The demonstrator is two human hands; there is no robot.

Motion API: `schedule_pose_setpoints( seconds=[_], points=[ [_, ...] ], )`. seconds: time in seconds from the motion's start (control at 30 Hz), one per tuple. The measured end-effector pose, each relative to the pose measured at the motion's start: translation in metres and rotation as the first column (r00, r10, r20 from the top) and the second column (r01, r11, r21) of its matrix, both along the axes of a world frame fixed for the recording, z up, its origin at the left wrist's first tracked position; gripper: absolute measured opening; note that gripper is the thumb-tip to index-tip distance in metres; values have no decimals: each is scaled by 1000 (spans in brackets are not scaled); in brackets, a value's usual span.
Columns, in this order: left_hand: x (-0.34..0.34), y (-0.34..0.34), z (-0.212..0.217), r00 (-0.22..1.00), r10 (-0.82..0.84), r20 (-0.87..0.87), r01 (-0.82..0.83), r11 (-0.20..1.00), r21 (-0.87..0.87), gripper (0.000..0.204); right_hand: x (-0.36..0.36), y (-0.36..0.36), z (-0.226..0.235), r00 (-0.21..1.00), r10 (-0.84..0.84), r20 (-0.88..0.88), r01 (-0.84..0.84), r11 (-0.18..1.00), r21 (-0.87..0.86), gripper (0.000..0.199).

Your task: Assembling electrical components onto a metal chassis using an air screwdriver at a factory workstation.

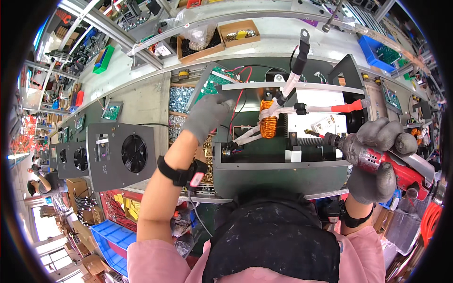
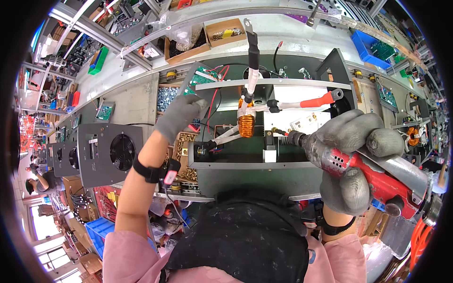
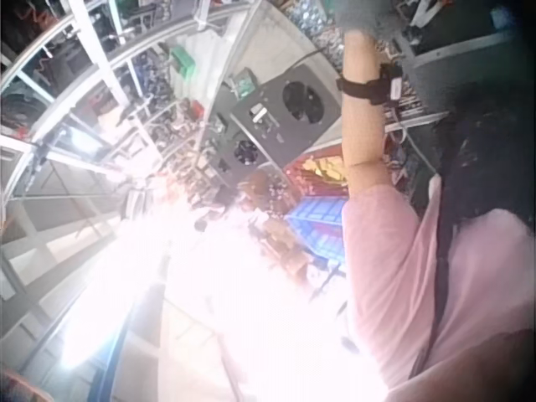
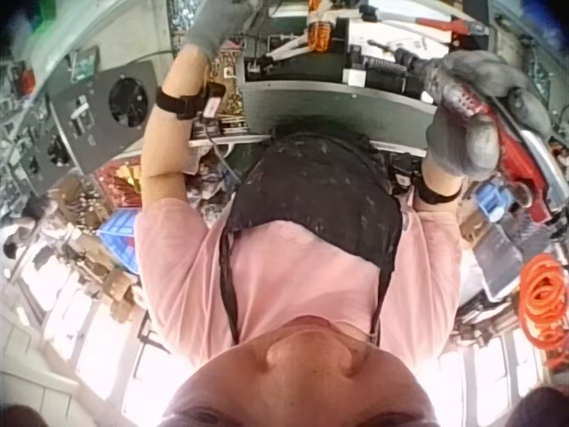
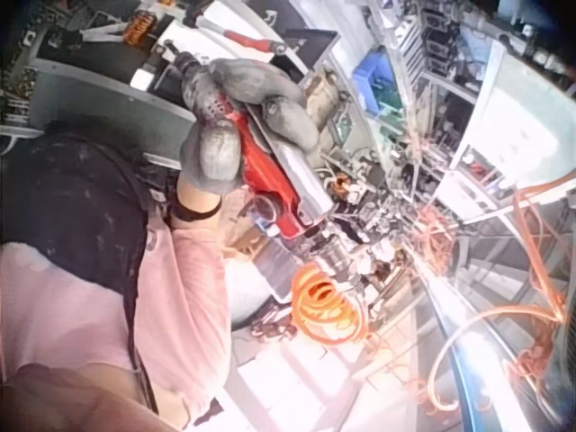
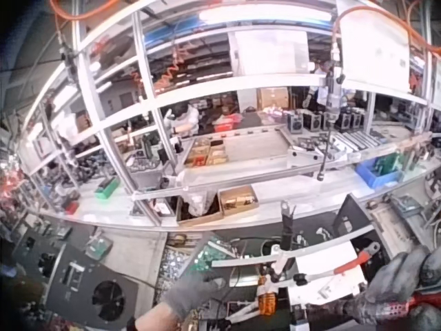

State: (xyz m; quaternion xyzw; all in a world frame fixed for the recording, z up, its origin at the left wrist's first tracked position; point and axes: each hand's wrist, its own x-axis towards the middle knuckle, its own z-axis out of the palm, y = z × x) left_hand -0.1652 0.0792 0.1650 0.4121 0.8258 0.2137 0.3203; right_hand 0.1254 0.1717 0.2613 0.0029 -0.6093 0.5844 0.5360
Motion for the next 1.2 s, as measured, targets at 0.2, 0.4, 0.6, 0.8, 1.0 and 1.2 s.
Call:
schedule_pose_setpoints(
  seconds=[0.2,0.4,0.6,0.8,1.0,1.2],
  points=[
    [4,11,7,942,-236,-238,164,944,-287,35,13,6,-4,997,-63,-52,62,998,-9,40],
    [33,2,42,765,-24,644,67,997,-42,30,23,5,-2,996,-94,-11,94,996,0,36],
    [89,23,-20,305,196,932,-275,955,-111,22,21,17,-18,987,-158,-5,158,987,-43,41],
    [91,12,-13,29,11,1000,-400,916,2,27,27,24,-40,977,-206,49,210,970,-120,41],
    [107,11,-20,146,258,955,-537,831,-143,26,16,30,-51,976,-213,44,217,965,-147,40],
    [109,15,-17,171,482,859,-599,744,-298,29,7,32,-61,951,-261,166,285,947,-147,39]
  ],
)
